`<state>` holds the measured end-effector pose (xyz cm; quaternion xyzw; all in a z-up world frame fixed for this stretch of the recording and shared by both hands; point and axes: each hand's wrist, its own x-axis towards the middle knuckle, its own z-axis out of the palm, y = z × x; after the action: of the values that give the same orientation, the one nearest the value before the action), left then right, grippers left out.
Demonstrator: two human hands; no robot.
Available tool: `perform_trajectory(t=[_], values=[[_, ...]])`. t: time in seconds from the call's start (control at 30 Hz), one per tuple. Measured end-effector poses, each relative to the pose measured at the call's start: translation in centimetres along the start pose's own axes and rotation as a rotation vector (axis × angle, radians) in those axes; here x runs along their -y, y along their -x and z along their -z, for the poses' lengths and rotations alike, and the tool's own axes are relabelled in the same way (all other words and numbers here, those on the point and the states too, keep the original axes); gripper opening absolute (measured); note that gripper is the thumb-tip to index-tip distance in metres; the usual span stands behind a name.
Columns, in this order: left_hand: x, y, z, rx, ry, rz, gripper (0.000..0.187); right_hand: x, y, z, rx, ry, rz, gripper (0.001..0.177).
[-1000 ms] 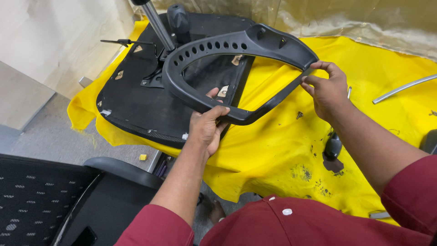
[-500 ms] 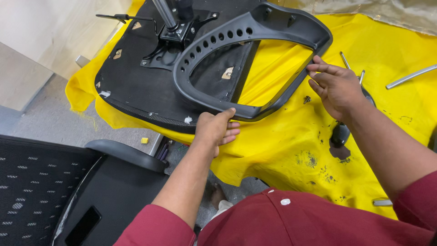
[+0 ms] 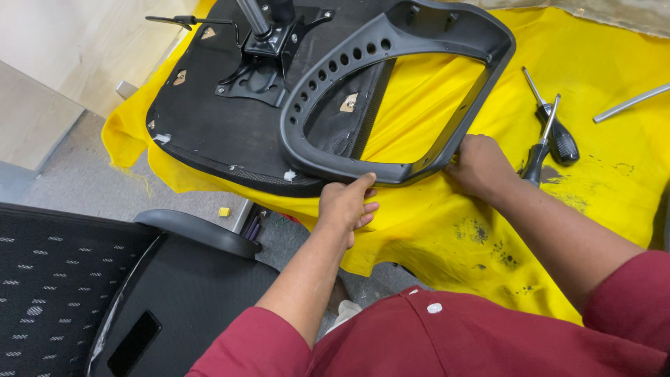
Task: The person assembles a black plastic chair frame by inserting a curved metal bar into a channel and securing it with screws using a screwdriver. They then flip the frame and continue fastening screws along the bottom edge.
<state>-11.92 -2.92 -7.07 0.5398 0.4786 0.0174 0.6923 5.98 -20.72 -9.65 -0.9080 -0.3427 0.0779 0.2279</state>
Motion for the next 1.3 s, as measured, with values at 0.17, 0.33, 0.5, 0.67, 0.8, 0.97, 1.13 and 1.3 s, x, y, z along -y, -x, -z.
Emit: perform_trajectory(t=[0.17, 0.33, 0.5, 0.67, 0.8, 0.97, 1.13, 1.3], values=[[0.9, -0.8, -0.2, -0.003, 0.278, -0.076, 0.024, -0.7, -0.2, -0.6, -0.021, 0.018, 0.099, 0.028], [1.1, -0.6, -0.4, -0.118, 0.344, -0.252, 0.022, -0.9, -0.4, -1.0, 0.016, 0.033, 0.019, 0.017], [1.2, 0.4, -0.8, -0.120, 0.436, -0.234, 0.019, -0.5, 0.5, -0.1, 0.099, 0.017, -0.096, 0.020], [1.5, 1.0, -0.9, -0.084, 0.459, -0.205, 0.018, -2.3, 3.7, 2.4, 0.025, -0.005, -0.192, 0.025], [1.9, 0.4, -0.8, 0.064, 0.249, -0.133, 0.027, -4.4, 6.3, 3.4, -0.092, -0.007, -0.167, 0.029], [3.2, -1.2, -1.6, 0.193, 0.274, 0.006, 0.030, -4.4, 4.5, 3.1, 0.037, -0.006, -0.240, 0.043], [4.2, -1.8, -2.1, 0.137, 0.391, -0.049, 0.027, -3.8, 2.6, 3.0, 0.155, 0.057, -0.217, 0.053], [3.7, -0.2, -2.5, 0.042, 0.449, -0.173, 0.024, -4.9, 3.0, 2.6, 0.065, -0.013, -0.281, 0.046]])
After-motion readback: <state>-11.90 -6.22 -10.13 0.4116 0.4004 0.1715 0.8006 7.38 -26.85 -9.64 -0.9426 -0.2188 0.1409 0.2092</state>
